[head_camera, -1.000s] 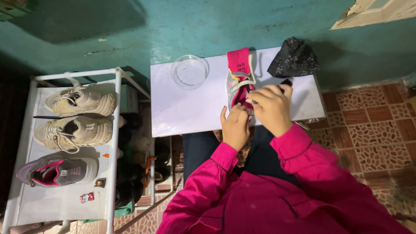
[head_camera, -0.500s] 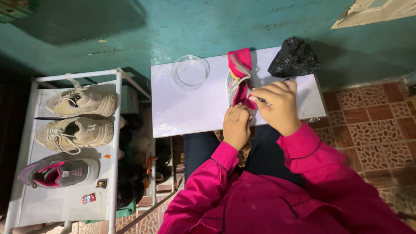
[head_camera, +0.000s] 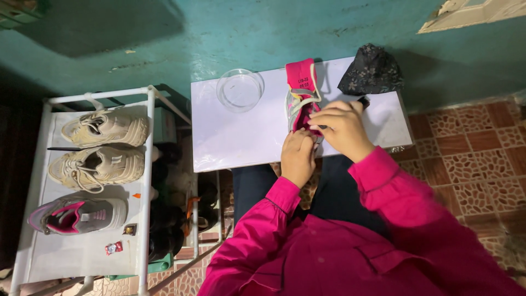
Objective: The person cleans a gray and pink sneaker by first brushing the interior lining with a small brush. They then dip the brush into a bowl of water and scrub the exterior upper and sole of the shoe. The person also uses a cloth to wipe the shoe's surface.
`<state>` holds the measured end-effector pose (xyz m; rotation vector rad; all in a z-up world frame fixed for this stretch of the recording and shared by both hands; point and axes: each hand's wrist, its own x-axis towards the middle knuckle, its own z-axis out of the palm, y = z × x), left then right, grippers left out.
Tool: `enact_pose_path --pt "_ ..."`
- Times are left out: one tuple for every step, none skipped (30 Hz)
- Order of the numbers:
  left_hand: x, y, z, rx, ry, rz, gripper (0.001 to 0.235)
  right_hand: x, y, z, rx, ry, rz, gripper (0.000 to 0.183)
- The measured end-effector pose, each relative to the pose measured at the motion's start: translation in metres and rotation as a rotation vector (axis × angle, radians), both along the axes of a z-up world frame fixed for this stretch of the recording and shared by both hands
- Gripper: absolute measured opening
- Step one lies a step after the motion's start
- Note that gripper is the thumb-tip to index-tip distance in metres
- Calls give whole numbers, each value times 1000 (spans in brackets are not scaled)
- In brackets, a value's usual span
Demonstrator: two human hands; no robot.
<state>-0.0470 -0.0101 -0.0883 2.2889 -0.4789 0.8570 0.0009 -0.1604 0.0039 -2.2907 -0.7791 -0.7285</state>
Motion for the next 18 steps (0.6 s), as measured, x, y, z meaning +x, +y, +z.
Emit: enact_pose_path --pt "0 0 1 1 1 0 12 7 1 -11 1 1 0 16" --pt "0 0 2 -19 9 -17 11 14 1 -22 -14 -26 3 17" --pt "0 0 3 -40 16 -33 10 21 2 -33 -29 -54 6 19" --pt "-2 0 3 -40 17 -34 10 22 0 -37 -29 -53 6 19" --pt "-2 1 3 -38 20 -35 10 25 -2 -41 -13 -61 22 25" --pt "-1 1 3 -37 22 -36 9 27 -4 -44 3 -70 38 31" --pt "-2 2 6 -36 22 -34 9 21 -6 -38 4 -69 40 31" --pt "-2 3 8 -34 15 -42 9 15 -8 -33 6 -68 70 34" --pt "-2 3 10 -34 9 -52 8 9 -11 -27 7 -66 99 36" --pt "-1 3 10 -35 9 -51 8 10 -12 -27 7 -65 100 36" --pt "-1 3 9 -42 10 -60 7 10 -15 -27 5 -64 86 30" --pt "-1 2 9 -49 11 -69 7 9 -18 -28 3 -64 72 24" --pt "-1 3 8 -47 11 -72 7 17 -17 -34 5 -64 69 24" --pt "-1 2 8 -45 14 -73 7 24 -16 -41 20 -58 77 21" --pt "0 3 9 -44 14 -72 6 33 -16 -47 36 -55 86 18" --pt "0 3 8 -41 12 -73 6 36 -15 -47 39 -57 85 18" --pt "0 3 6 -38 11 -72 7 40 -15 -47 41 -70 70 14" --pt "0 4 5 -36 9 -72 7 44 -14 -48 44 -82 55 11"
